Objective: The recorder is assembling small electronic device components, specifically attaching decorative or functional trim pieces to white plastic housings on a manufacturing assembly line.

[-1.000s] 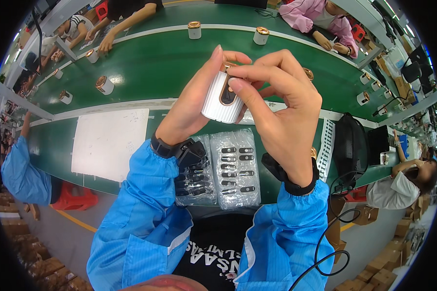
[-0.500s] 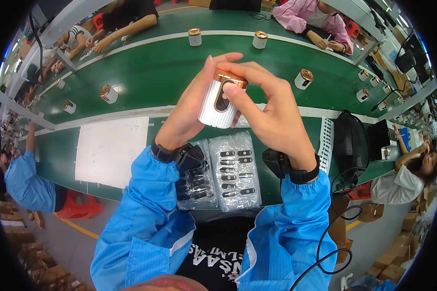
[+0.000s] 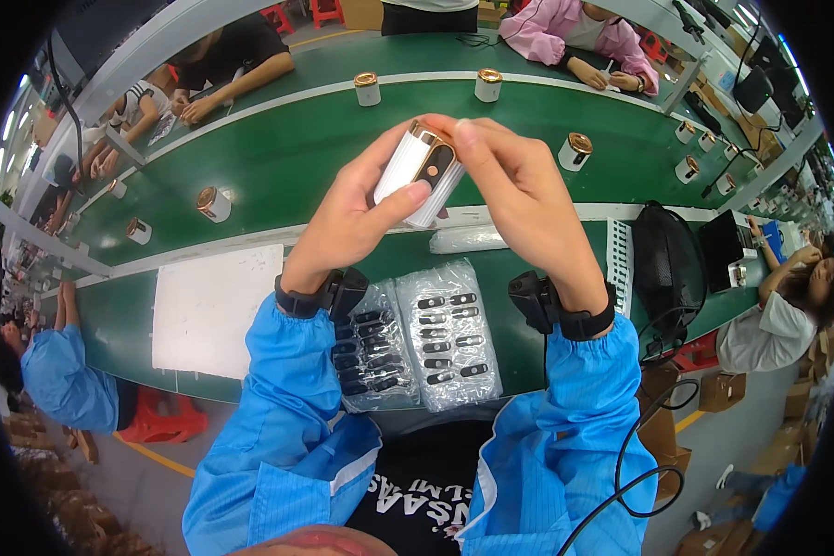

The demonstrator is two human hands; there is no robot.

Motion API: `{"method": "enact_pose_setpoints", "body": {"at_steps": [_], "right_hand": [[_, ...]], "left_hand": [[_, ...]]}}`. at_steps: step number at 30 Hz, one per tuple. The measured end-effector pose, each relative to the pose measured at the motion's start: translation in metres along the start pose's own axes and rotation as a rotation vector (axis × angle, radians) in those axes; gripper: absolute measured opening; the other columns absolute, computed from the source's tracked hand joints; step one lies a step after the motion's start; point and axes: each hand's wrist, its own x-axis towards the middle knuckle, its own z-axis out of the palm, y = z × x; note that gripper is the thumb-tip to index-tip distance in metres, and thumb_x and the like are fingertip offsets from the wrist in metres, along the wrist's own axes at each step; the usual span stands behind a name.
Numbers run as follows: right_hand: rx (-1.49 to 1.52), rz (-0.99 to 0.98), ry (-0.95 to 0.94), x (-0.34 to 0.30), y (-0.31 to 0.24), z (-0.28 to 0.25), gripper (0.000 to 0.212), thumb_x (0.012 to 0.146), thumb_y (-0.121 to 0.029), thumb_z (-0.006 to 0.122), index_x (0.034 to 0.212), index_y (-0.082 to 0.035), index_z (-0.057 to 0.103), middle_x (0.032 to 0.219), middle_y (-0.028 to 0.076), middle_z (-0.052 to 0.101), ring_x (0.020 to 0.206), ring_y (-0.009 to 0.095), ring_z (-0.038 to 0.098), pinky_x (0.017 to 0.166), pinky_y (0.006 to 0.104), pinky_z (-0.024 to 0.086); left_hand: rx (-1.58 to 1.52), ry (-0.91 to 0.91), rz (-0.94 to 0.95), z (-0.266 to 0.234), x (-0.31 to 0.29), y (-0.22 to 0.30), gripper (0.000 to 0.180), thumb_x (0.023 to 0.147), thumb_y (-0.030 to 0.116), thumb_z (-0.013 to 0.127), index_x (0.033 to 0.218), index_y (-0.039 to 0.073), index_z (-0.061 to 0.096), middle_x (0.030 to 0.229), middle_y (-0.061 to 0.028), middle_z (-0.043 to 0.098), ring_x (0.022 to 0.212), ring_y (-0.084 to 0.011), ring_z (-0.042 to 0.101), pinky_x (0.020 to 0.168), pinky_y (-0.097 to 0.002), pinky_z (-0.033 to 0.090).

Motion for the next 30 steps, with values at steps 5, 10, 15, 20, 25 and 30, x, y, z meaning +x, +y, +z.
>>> {"method": "enact_pose_setpoints", "body": {"at_steps": [5,10,15,20,25,30], "right_hand": [[-0.131,-0.031,-0.009,0.009,0.008,0.002,0.034,0.111,-0.015,0.057,0.138,0.004,0.067,0.105,0.003,0.068,0.098,0.009,0.057,0.09,0.025,0.045],[-0.167,-0.036,0.009,0.022,0.009,0.014,0.034,0.108,-0.022,0.062,0.129,0.003,0.072,0.1,0.009,0.073,0.092,0.013,0.064,0.084,0.0304,0.052],[-0.23,-0.048,-0.053,0.037,0.006,0.025,0.033,0.109,-0.02,0.06,0.132,0.002,0.071,0.101,0.007,0.071,0.094,0.013,0.062,0.085,0.0298,0.051],[-0.201,-0.041,-0.103,0.058,0.026,0.042,0.036,0.11,-0.017,0.058,0.141,0.002,0.064,0.106,0.004,0.068,0.1,0.009,0.058,0.089,0.0254,0.047],[-0.151,-0.018,-0.325,0.081,0.045,0.037,0.041,0.111,-0.017,0.056,0.149,-0.002,0.055,0.125,0.006,0.068,0.113,0.011,0.061,0.097,0.0282,0.05],[-0.276,0.104,-0.416,0.106,0.097,0.037,0.045,0.109,-0.012,0.056,0.153,-0.006,0.05,0.131,0.011,0.065,0.114,0.02,0.063,0.098,0.0332,0.051]], "left_hand": [[-0.022,-0.01,-0.042,-0.006,0.003,-0.003,0.062,0.106,0.025,0.067,0.156,-0.003,0.042,0.13,-0.0111,0.065,0.116,-0.0157,0.061,0.1,-0.0316,0.05],[-0.158,0.038,-0.117,-0.021,0.006,-0.005,0.056,0.109,0.023,0.06,0.156,-0.002,0.043,0.128,-0.0078,0.065,0.113,-0.0131,0.06,0.097,-0.0301,0.05],[-0.09,0.073,-0.084,-0.036,0.002,-0.008,0.055,0.11,0.025,0.06,0.156,-0.001,0.044,0.123,-0.0064,0.066,0.11,-0.012,0.061,0.095,-0.0279,0.051],[0.022,0.122,0.008,-0.051,-0.002,-0.018,0.052,0.108,0.028,0.063,0.151,0.001,0.048,0.12,-0.0073,0.066,0.108,-0.0114,0.061,0.092,-0.026,0.051],[0.154,0.14,0.018,-0.072,-0.002,-0.025,0.051,0.106,0.031,0.066,0.146,0.002,0.052,0.118,-0.0137,0.068,0.105,-0.0201,0.066,0.092,-0.0308,0.052],[0.514,0.123,-0.133,-0.111,-0.014,-0.07,0.069,0.101,0.037,0.07,0.155,0.0,0.046,0.138,-0.0225,0.062,0.124,-0.0332,0.062,0.105,-0.0402,0.049]]}}
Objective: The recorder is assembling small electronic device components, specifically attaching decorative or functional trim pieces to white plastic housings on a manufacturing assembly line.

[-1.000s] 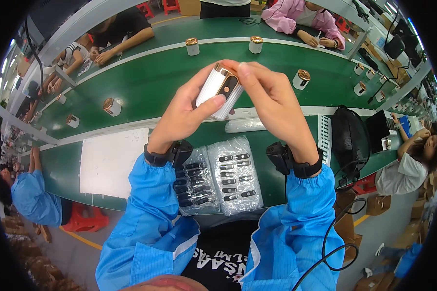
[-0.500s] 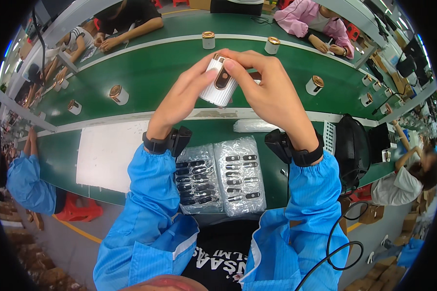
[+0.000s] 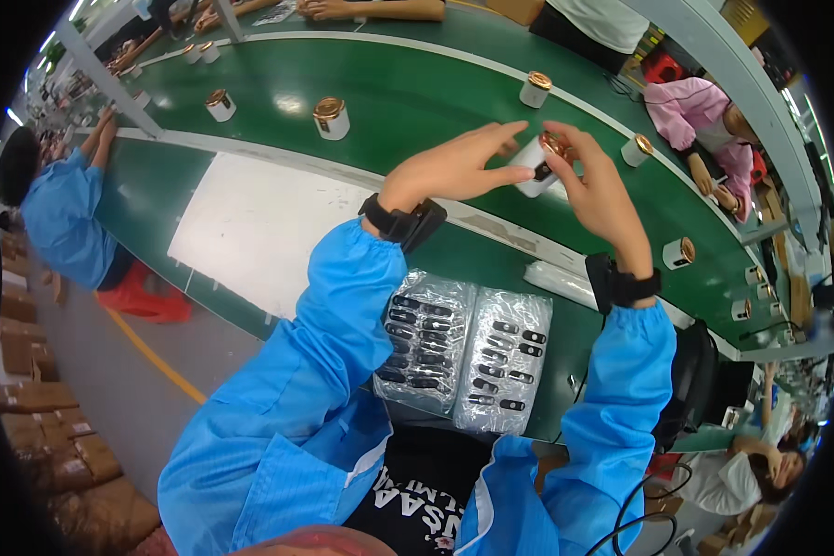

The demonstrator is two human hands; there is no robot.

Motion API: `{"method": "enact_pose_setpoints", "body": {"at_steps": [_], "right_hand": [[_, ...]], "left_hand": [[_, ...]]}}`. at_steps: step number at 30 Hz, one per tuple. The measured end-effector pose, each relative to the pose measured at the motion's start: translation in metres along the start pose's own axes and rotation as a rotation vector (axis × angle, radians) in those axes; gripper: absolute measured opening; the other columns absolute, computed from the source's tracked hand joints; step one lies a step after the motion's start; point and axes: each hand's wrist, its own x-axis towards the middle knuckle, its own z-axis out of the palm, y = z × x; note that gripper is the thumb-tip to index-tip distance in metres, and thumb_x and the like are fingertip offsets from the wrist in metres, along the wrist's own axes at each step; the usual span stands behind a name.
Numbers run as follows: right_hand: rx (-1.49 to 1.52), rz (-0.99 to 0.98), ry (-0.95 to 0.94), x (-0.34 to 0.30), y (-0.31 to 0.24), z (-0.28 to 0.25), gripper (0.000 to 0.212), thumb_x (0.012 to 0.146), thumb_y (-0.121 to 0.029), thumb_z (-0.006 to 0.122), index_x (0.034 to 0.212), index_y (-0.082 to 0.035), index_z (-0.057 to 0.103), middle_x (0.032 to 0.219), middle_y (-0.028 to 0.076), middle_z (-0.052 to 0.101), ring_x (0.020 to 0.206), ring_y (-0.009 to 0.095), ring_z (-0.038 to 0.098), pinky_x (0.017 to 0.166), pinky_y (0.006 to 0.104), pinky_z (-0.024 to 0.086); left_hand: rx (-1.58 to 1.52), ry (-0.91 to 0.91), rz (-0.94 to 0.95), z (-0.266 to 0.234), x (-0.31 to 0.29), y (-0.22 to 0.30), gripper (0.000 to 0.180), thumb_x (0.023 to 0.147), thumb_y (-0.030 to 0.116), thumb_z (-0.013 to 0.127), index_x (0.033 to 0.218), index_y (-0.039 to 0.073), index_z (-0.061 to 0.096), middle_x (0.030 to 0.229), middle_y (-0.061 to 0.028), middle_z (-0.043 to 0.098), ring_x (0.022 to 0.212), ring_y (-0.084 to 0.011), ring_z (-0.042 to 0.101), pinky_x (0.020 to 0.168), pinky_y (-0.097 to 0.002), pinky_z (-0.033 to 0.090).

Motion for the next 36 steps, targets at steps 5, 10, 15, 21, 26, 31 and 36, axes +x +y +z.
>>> {"method": "enact_pose_setpoints", "body": {"at_steps": [5,10,15,21,26,31,36], "right_hand": [[-0.582,-0.052,0.143,0.017,0.14,0.018,0.052,0.102,-0.006,0.061,0.153,-0.007,0.049,0.126,0.021,0.058,0.113,0.042,0.061,0.101,0.0439,0.051],[-0.664,-0.086,0.221,-0.01,0.162,0.02,0.051,0.105,-0.012,0.06,0.154,-0.007,0.048,0.145,0.024,0.052,0.129,0.044,0.056,0.11,0.0456,0.046],[-0.449,-0.213,0.135,-0.089,-0.004,0.025,0.045,0.105,-0.015,0.062,0.149,-0.007,0.055,0.155,0.023,0.05,0.141,0.044,0.05,0.116,0.0445,0.041],[-0.237,0.258,0.12,-0.224,-0.037,0.044,0.025,0.093,0.0,0.071,0.118,-0.002,0.073,0.121,0.017,0.068,0.104,0.036,0.068,0.094,0.0397,0.053],[-0.213,0.3,0.122,-0.282,-0.035,0.096,0.021,0.087,0.004,0.075,0.107,-0.001,0.073,0.104,0.011,0.065,0.087,0.032,0.066,0.08,0.0403,0.054],[-0.325,0.258,0.17,-0.29,-0.026,0.121,0.022,0.082,0.002,0.079,0.102,-0.001,0.07,0.096,0.01,0.06,0.088,0.031,0.064,0.074,0.0404,0.053],[-0.351,0.2,0.189,-0.284,-0.029,0.127,0.022,0.081,0.002,0.079,0.099,-0.002,0.067,0.095,0.01,0.059,0.089,0.031,0.063,0.073,0.0414,0.052]], "left_hand": [[0.742,0.454,-0.156,-0.037,-0.015,-0.068,0.073,0.088,0.038,0.08,0.147,0.005,0.054,0.139,-0.03,0.057,0.129,-0.0488,0.055,0.107,-0.0548,0.047],[0.953,0.718,-0.411,-0.092,-0.051,-0.155,0.085,0.079,0.037,0.086,0.152,0.014,0.049,0.141,-0.0367,0.05,0.126,-0.0527,0.054,0.106,-0.0598,0.047],[0.852,0.656,-0.378,-0.135,-0.088,-0.225,0.061,0.082,0.032,0.081,0.14,0.021,0.063,0.117,-0.0162,0.073,0.121,-0.0412,0.06,0.099,-0.052,0.055],[0.889,0.684,-0.443,-0.104,-0.054,-0.195,0.054,0.082,0.035,0.083,0.131,0.019,0.069,0.108,-0.0137,0.075,0.109,-0.0363,0.066,0.091,-0.0485,0.058],[0.64,0.37,-0.524,-0.094,-0.02,-0.173,0.059,0.082,0.051,0.079,0.129,0.015,0.072,0.105,-0.0143,0.08,0.104,-0.0288,0.076,0.089,-0.0387,0.058],[0.616,0.108,-0.49,-0.011,0.005,-0.112,0.065,0.086,0.055,0.078,0.134,0.013,0.068,0.108,-0.014,0.077,0.096,-0.0238,0.075,0.082,-0.0378,0.059],[0.417,0.01,-0.561,-0.024,-0.004,-0.095,0.063,0.089,0.053,0.08,0.137,0.014,0.066,0.106,-0.0105,0.075,0.088,-0.0212,0.072,0.077,-0.036,0.059]]}}
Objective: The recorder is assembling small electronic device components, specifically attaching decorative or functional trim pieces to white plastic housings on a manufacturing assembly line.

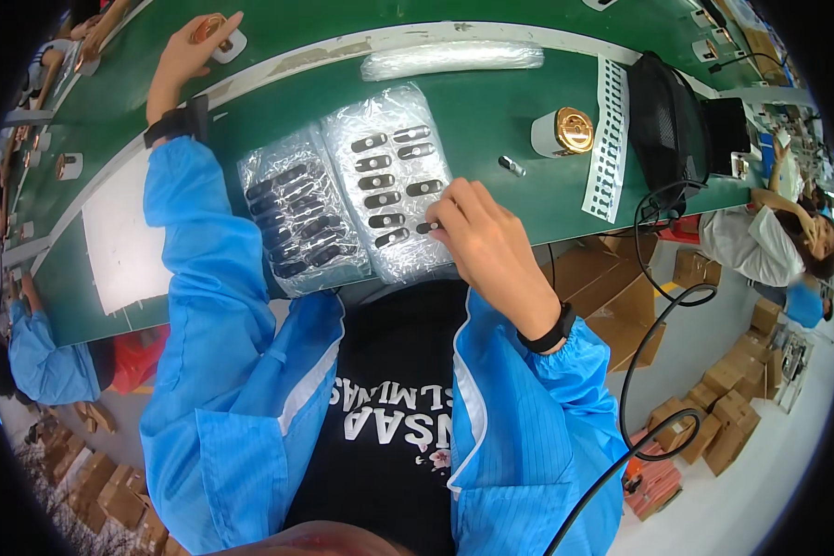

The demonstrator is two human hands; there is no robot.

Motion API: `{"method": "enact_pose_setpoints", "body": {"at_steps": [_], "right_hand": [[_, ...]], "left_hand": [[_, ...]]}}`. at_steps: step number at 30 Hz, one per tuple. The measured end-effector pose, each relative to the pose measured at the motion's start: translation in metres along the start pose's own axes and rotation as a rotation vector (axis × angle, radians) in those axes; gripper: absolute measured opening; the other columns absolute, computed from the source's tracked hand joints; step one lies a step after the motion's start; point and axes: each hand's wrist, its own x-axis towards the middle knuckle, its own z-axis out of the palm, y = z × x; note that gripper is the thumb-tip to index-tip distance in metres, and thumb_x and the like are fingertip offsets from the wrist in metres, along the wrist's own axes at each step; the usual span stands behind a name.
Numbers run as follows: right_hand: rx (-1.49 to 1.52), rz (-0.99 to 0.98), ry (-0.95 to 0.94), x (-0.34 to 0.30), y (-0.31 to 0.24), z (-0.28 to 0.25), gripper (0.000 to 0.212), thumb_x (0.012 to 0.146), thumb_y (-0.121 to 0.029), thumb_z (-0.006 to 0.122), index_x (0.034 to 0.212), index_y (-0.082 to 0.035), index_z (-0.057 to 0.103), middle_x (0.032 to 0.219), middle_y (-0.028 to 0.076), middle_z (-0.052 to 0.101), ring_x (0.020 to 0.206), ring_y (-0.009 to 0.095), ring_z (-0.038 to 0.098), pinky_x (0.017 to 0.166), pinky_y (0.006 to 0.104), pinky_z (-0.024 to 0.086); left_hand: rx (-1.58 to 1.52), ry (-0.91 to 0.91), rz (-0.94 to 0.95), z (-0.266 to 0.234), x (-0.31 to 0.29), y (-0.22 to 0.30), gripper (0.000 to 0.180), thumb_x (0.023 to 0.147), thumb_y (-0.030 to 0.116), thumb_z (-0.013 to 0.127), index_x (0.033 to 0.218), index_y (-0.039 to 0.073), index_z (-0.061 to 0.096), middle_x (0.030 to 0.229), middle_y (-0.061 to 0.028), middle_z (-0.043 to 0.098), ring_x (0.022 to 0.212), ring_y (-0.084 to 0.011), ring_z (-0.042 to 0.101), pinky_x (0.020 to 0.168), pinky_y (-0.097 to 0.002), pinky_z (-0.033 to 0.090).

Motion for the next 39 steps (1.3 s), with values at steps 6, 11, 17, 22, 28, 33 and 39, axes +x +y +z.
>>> {"method": "enact_pose_setpoints", "body": {"at_steps": [6,11,17,22,28,33,39], "right_hand": [[-0.093,-0.08,0.008,-0.013,0.008,0.004,0.021,0.081,0.003,0.077,0.1,-0.002,0.068,0.093,0.011,0.059,0.091,0.032,0.061,0.072,0.0413,0.052],[0.079,-0.039,0.116,-0.005,0.007,-0.006,0.014,0.089,0.005,0.072,0.102,0.001,0.069,0.093,0.011,0.063,0.085,0.027,0.065,0.071,0.0358,0.054],[0.73,0.31,0.194,0.038,0.004,-0.04,0.015,0.102,0.003,0.062,0.114,0.006,0.071,0.094,0.007,0.067,0.082,0.014,0.067,0.072,0.0283,0.056],[0.754,0.012,0.359,0.097,0.013,-0.034,0.024,0.105,0.0,0.061,0.126,0.005,0.071,0.096,0.006,0.066,0.085,0.012,0.067,0.076,0.0278,0.059],[1.026,-0.028,0.37,0.128,0.007,-0.018,0.026,0.106,-0.003,0.061,0.129,0.005,0.07,0.101,0.007,0.067,0.086,0.014,0.067,0.084,0.0308,0.062],[1.08,-0.001,0.365,0.134,-0.001,-0.031,0.024,0.107,-0.005,0.059,0.128,0.006,0.065,0.105,0.009,0.07,0.091,0.016,0.071,0.088,0.0325,0.063],[1.161,-0.057,0.323,0.143,-0.021,-0.06,0.022,0.11,-0.009,0.056,0.128,0.004,0.058,0.108,0.015,0.075,0.098,0.02,0.074,0.089,0.0328,0.062]], "left_hand": [[-0.125,-0.121,0.197,0.0,0.007,-0.04,0.055,0.091,0.042,0.082,0.14,0.019,0.067,0.104,-0.0019,0.073,0.085,-0.0149,0.066,0.07,-0.0311,0.057],[-0.211,-0.133,0.267,0.004,0.021,-0.04,0.054,0.09,0.037,0.086,0.134,0.014,0.066,0.106,-0.0057,0.073,0.092,-0.0115,0.065,0.082,-0.0278,0.055],[-0.513,-0.165,0.419,0.02,0.006,-0.003,0.042,0.103,0.03,0.073,0.132,0.003,0.058,0.11,-0.0086,0.074,0.097,-0.0123,0.068,0.086,-0.0286,0.054],[-0.854,-0.269,0.423,0.029,-0.012,0.066,0.037,0.111,0.035,0.06,0.127,0.002,0.058,0.107,-0.0099,0.074,0.095,-0.0153,0.07,0.083,-0.0304,0.057],[-1.276,-0.477,0.428,0.018,-0.065,0.147,0.056,0.114,0.051,0.039,0.137,0.003,0.057,0.097,-0.0091,0.07,0.084,-0.0178,0.071,0.07,-0.0325,0.058],[-1.273,-0.498,0.455,0.006,-0.09,0.172,0.061,0.116,0.052,0.032,0.143,0.003,0.056,0.094,-0.0082,0.069,0.081,-0.0163,0.071,0.066,-0.0329,0.057],[-1.308,-0.518,0.452,-0.001,-0.105,0.181,0.06,0.115,0.052,0.034,0.139,0.003,0.058,0.093,-0.0079,0.07,0.081,-0.0149,0.071,0.066,-0.0313,0.057]]}}
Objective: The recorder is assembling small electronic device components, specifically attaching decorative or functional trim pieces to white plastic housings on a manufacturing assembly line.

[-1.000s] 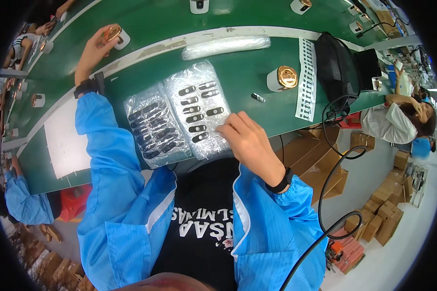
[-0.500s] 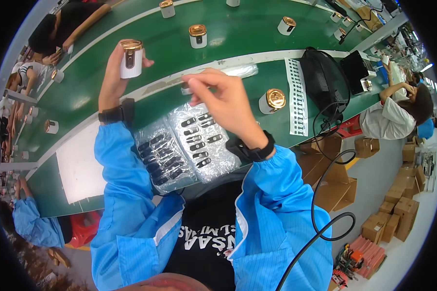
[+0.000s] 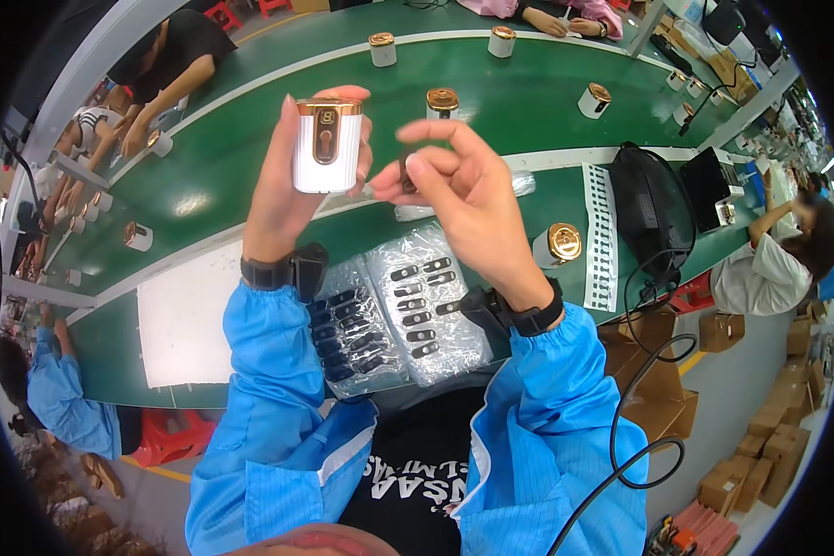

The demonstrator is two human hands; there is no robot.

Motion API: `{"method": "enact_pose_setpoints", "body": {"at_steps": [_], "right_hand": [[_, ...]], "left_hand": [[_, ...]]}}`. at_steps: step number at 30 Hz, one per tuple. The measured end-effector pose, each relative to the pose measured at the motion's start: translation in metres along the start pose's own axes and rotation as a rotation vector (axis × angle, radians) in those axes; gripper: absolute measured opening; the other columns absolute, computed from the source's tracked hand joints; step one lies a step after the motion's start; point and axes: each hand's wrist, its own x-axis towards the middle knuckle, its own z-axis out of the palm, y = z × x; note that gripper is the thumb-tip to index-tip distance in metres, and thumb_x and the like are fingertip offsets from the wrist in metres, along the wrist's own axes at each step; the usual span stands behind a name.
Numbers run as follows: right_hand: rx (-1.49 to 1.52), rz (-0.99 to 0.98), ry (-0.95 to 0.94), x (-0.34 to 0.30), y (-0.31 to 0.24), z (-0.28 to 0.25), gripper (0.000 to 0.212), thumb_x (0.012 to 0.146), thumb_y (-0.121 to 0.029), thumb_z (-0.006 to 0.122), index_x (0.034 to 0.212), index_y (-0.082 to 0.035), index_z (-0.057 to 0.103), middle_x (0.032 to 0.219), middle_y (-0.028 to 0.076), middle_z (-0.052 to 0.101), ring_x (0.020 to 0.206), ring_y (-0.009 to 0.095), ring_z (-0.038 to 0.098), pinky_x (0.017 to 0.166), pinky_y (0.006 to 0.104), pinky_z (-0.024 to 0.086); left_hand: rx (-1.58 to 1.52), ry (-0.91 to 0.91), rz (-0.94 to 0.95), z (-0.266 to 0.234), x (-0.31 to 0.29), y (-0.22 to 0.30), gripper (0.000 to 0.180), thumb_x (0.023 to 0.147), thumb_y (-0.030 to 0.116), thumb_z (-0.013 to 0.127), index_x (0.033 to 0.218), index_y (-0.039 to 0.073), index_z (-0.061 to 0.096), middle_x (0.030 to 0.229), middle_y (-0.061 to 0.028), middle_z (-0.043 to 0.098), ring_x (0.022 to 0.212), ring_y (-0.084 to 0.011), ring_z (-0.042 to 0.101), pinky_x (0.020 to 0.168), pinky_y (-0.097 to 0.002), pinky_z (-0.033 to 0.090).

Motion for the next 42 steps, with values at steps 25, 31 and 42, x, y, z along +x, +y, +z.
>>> {"method": "enact_pose_setpoints", "body": {"at_steps": [25,31,42], "right_hand": [[-0.386,-0.329,0.095,0.0,-0.058,0.03,0.014,0.098,0.005,0.068,0.111,0.007,0.068,0.11,0.013,0.069,0.095,0.014,0.067,0.079,0.027,0.059],[-0.428,-0.397,0.084,0.008,-0.056,0.037,0.017,0.093,0.006,0.075,0.109,0.005,0.075,0.103,0.009,0.071,0.091,0.017,0.073,0.078,0.0281,0.062],[-0.625,-0.418,0.016,0.014,-0.062,0.044,0.016,0.092,0.004,0.076,0.108,0.002,0.077,0.102,0.009,0.073,0.091,0.013,0.069,0.073,0.0242,0.052]], "left_hand": [[-0.074,-0.038,0.042,0.02,-0.01,0.015,0.056,0.113,0.053,0.04,0.135,0.005,0.058,0.096,-0.0101,0.072,0.077,-0.0157,0.071,0.06,-0.0275,0.056],[-0.066,-0.026,0.039,0.021,-0.011,0.018,0.053,0.113,0.051,0.042,0.135,0.006,0.058,0.099,-0.0098,0.072,0.077,-0.0157,0.072,0.061,-0.0282,0.057],[0.041,-0.032,0.047,0.022,-0.009,0.014,0.06,0.113,0.054,0.035,0.136,0.004,0.059,0.102,-0.0063,0.07,0.082,-0.0134,0.068,0.065,-0.0274,0.056]]}}
